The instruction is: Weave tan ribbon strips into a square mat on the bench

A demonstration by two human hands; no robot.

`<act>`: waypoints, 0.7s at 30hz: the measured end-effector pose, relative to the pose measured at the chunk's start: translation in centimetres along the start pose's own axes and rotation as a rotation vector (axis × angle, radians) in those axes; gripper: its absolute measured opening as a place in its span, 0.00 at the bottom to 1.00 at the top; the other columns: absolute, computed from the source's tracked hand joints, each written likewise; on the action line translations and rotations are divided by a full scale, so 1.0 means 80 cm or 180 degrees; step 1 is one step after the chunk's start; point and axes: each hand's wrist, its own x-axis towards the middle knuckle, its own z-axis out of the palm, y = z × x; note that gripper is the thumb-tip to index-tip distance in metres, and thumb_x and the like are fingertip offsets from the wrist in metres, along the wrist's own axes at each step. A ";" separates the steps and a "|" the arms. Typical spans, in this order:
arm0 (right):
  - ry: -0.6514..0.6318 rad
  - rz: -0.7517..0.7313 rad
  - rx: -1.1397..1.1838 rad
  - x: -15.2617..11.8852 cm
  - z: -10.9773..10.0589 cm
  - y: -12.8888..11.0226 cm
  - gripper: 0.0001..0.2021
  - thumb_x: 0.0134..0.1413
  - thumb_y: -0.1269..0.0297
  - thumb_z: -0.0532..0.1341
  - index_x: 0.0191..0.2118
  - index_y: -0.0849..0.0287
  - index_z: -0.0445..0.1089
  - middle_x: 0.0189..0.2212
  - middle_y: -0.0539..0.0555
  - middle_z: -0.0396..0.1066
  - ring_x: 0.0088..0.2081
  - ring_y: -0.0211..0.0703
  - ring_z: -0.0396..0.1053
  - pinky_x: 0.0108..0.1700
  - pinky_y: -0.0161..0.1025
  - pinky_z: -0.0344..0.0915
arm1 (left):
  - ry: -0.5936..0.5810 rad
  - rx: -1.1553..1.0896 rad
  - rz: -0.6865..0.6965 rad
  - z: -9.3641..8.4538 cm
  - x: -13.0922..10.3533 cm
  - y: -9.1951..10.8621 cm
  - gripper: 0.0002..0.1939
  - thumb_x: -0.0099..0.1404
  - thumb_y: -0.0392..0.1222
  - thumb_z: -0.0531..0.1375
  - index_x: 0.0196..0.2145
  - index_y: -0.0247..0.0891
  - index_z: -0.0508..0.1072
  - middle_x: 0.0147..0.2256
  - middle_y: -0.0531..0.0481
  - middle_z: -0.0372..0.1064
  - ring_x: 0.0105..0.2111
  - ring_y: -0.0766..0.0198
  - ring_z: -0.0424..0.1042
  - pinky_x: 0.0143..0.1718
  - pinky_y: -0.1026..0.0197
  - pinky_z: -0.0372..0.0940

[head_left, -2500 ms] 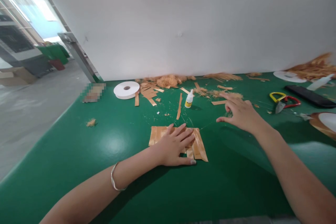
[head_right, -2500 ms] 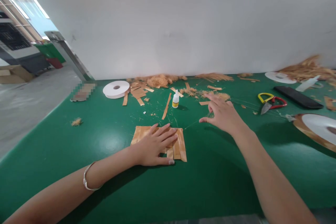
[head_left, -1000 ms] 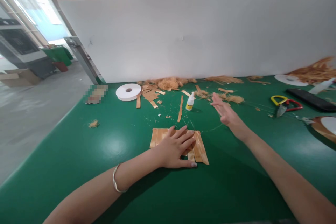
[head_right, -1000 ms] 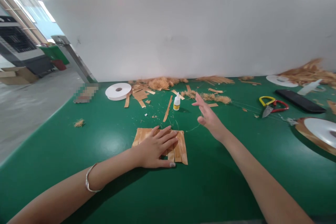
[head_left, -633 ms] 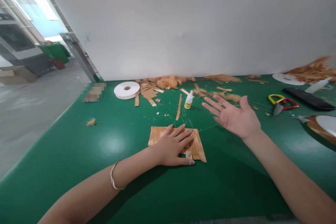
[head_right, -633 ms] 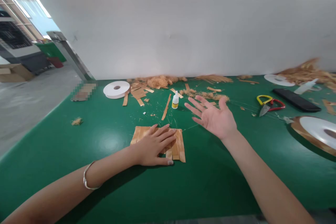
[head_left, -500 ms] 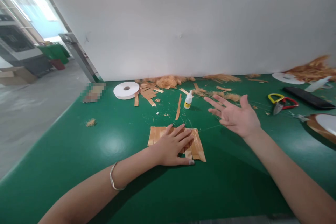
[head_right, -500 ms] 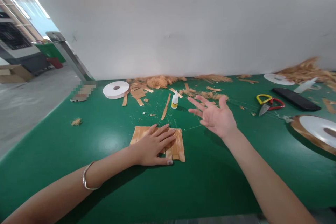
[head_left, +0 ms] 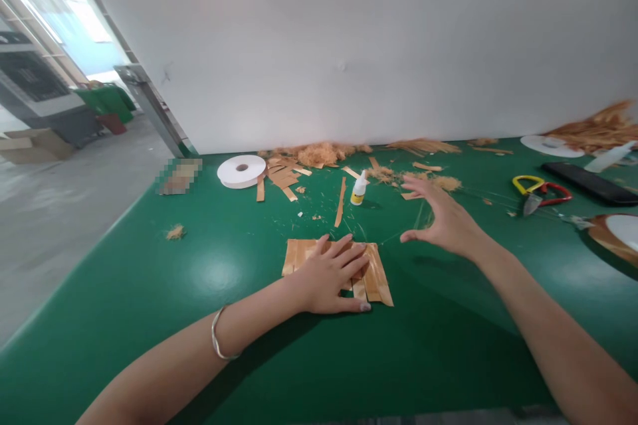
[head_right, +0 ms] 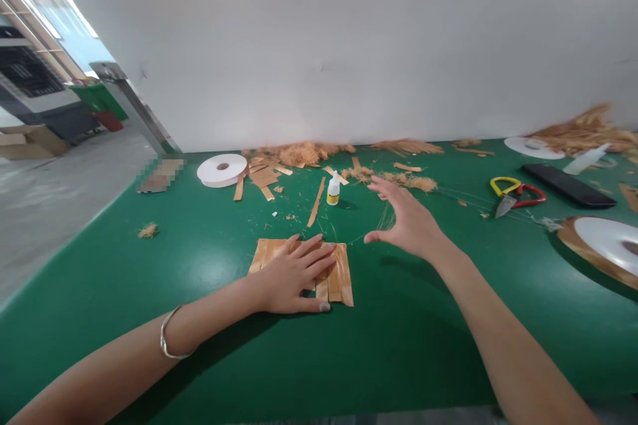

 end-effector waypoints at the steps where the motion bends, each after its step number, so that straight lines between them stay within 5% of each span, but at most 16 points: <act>1: -0.0050 -0.0047 -0.0286 0.000 0.000 0.001 0.44 0.40 0.36 0.62 0.63 0.45 0.51 0.66 0.54 0.47 0.60 0.68 0.54 0.56 0.66 0.56 | 0.0001 0.0008 0.0002 0.000 0.000 0.000 0.44 0.62 0.70 0.43 0.66 0.39 0.45 0.66 0.44 0.40 0.66 0.45 0.34 0.62 0.35 0.31; 7: -0.0131 -0.0141 -0.0974 0.001 0.008 0.019 0.44 0.42 0.32 0.56 0.63 0.48 0.53 0.67 0.55 0.44 0.60 0.74 0.52 0.55 0.72 0.53 | -0.0054 0.0022 -0.0031 -0.001 0.000 0.001 0.44 0.62 0.70 0.42 0.66 0.39 0.45 0.67 0.44 0.39 0.67 0.45 0.33 0.62 0.35 0.31; 13: 0.0083 0.0281 -0.0901 0.002 0.007 0.022 0.43 0.47 0.33 0.54 0.64 0.51 0.51 0.67 0.59 0.43 0.61 0.74 0.51 0.53 0.71 0.55 | 0.0011 0.0045 0.0033 0.000 0.001 0.000 0.44 0.63 0.70 0.42 0.66 0.39 0.45 0.67 0.43 0.40 0.66 0.44 0.34 0.62 0.35 0.32; 17: -0.0326 0.0783 0.0203 0.001 0.008 0.019 0.37 0.53 0.36 0.49 0.65 0.49 0.49 0.63 0.61 0.53 0.59 0.67 0.56 0.54 0.67 0.58 | 0.0017 0.0040 0.0012 0.001 0.001 0.000 0.43 0.63 0.70 0.42 0.66 0.39 0.47 0.66 0.44 0.40 0.66 0.44 0.34 0.62 0.35 0.31; 21: -0.0951 0.0958 0.1693 0.000 0.009 0.008 0.33 0.57 0.36 0.35 0.60 0.44 0.55 0.61 0.58 0.57 0.59 0.61 0.59 0.56 0.65 0.55 | 0.0084 0.0030 0.0025 0.001 -0.001 0.000 0.43 0.63 0.70 0.43 0.66 0.38 0.48 0.66 0.43 0.41 0.66 0.44 0.35 0.62 0.35 0.32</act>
